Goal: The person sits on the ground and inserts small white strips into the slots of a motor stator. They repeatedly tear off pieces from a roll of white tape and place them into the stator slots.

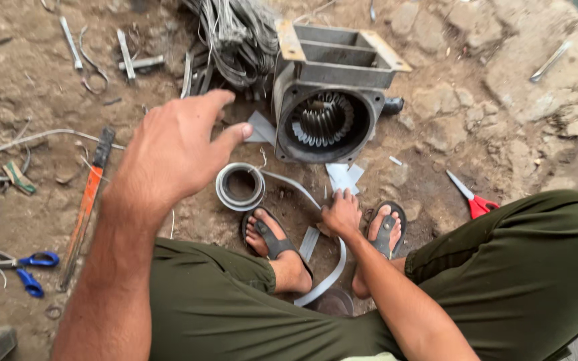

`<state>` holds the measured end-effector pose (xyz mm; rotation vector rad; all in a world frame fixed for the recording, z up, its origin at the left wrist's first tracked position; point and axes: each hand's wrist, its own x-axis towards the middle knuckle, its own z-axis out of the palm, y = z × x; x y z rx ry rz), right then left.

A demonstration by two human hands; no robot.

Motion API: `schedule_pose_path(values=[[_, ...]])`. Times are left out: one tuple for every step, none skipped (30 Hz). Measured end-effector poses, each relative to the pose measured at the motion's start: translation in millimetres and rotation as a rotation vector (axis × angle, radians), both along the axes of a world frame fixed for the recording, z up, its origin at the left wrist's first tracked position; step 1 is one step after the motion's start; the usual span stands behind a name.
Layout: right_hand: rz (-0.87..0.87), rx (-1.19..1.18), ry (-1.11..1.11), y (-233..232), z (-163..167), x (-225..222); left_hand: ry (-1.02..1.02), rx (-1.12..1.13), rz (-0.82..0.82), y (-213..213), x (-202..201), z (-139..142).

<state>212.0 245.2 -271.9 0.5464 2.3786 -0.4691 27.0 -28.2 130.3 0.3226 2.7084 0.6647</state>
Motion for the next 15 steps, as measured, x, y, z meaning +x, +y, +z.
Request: schedule_pose_path(values=[[-0.010, -0.002, 0.002, 2, 1, -1, -0.018, -0.037, 0.028, -1, -1, -1], [-0.017, -0.005, 0.001, 3, 3, 0, -0.066, -0.068, 0.031, -1, -1, -1], [-0.023, -0.005, -0.004, 4, 7, 1, -0.120, -0.098, 0.036, 0, -1, -1], [-0.019, -0.003, -0.038, 2, 12, 2, -0.174, -0.129, 0.043, 2, 0, -1], [-0.012, 0.000, -0.071, 0, 17, 4, -0.148, -0.100, 0.026, 2, 2, -1], [-0.002, 0.004, -0.108, -3, 23, 7, -0.126, -0.072, 0.013, 2, 5, 0], [-0.022, 0.001, -0.146, -5, 28, 10, -0.105, -0.044, 0.001, 2, 9, 1], [-0.040, -0.002, -0.182, -7, 33, 12, -0.114, -0.052, -0.003, 2, 10, 1], [-0.057, -0.006, -0.214, -9, 36, 14, -0.120, -0.062, -0.006, 2, 10, 1], [-0.047, 0.002, -0.191, -9, 38, 15, -0.126, -0.071, -0.007, 2, 10, 1], [-0.038, 0.008, -0.169, -11, 38, 16, -0.145, -0.082, -0.002, 1, 10, 1], [-0.029, 0.016, -0.149, -10, 37, 19, -0.167, -0.093, 0.003, 1, 10, 0], [-0.018, 0.013, -0.145, -9, 35, 21, -0.189, -0.104, 0.007, 0, 10, 0], [-0.009, 0.010, -0.139, -9, 32, 22, -0.172, -0.099, -0.002, -1, 11, -1], [0.000, 0.006, -0.135, -9, 29, 24, -0.157, -0.093, -0.012, -2, 12, -1]])
